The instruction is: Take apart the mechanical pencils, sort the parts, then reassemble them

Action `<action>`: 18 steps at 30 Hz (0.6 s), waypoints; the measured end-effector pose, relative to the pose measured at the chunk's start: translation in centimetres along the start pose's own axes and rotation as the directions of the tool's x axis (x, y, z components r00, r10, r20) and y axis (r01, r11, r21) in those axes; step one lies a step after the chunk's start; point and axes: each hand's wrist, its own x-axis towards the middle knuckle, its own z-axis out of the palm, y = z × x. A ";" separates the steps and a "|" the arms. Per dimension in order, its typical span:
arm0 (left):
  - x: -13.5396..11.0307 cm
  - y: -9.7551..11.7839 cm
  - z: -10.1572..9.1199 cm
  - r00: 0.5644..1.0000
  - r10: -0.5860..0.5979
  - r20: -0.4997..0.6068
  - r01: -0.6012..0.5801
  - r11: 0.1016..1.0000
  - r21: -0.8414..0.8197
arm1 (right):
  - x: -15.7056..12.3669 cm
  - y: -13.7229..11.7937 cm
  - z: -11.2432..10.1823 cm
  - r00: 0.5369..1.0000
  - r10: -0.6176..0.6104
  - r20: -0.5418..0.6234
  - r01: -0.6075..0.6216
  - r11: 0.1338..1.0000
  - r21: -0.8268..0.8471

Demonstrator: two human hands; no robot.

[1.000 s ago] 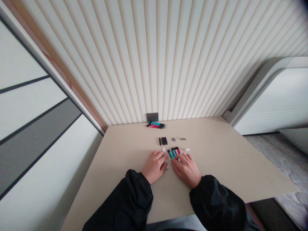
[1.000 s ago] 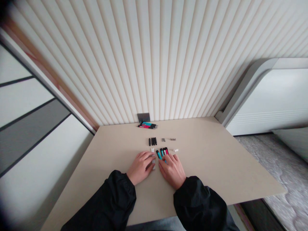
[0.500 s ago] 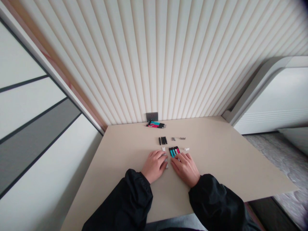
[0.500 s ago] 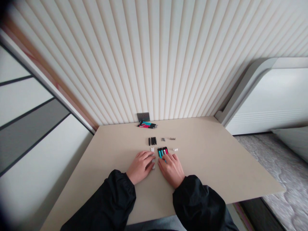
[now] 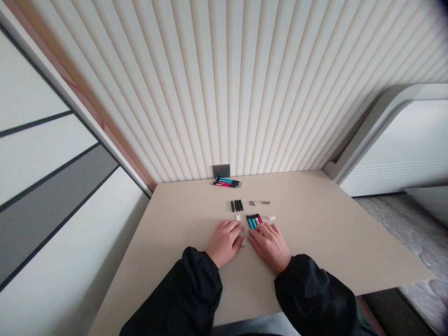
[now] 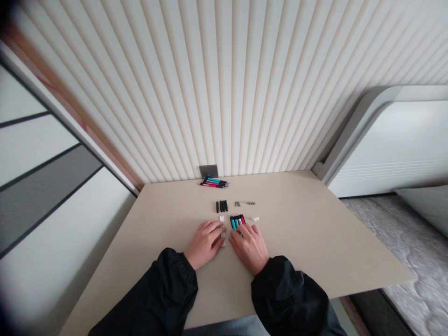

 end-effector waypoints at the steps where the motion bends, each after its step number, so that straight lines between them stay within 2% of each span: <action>1: 0.0 0.0 0.0 1.000 -0.003 -0.001 0.003 1.000 0.000 | 0.0 0.0 -0.1 1.000 -0.006 -0.001 0.006 1.000 0.012; 8: -0.1 0.1 -0.3 1.000 -0.018 0.012 0.019 1.000 -0.022 | 0.0 -0.2 -0.8 0.992 -0.100 -0.071 0.110 0.982 0.154; 12: -0.2 -0.1 -0.3 0.999 -0.026 -0.044 0.024 0.998 -0.064 | 0.0 -0.1 -1.2 0.990 -0.108 -0.092 0.122 0.977 0.173; 15: 0.8 -1.7 -0.2 0.990 -0.050 -0.128 0.040 0.996 -0.075 | 0.0 0.0 -1.2 0.991 -0.092 -0.100 0.111 0.974 0.199; 18: 3.0 -4.7 -0.5 0.971 -0.070 -0.228 0.073 0.997 0.006 | 0.0 0.1 -1.2 0.990 -0.083 -0.112 0.105 0.973 0.208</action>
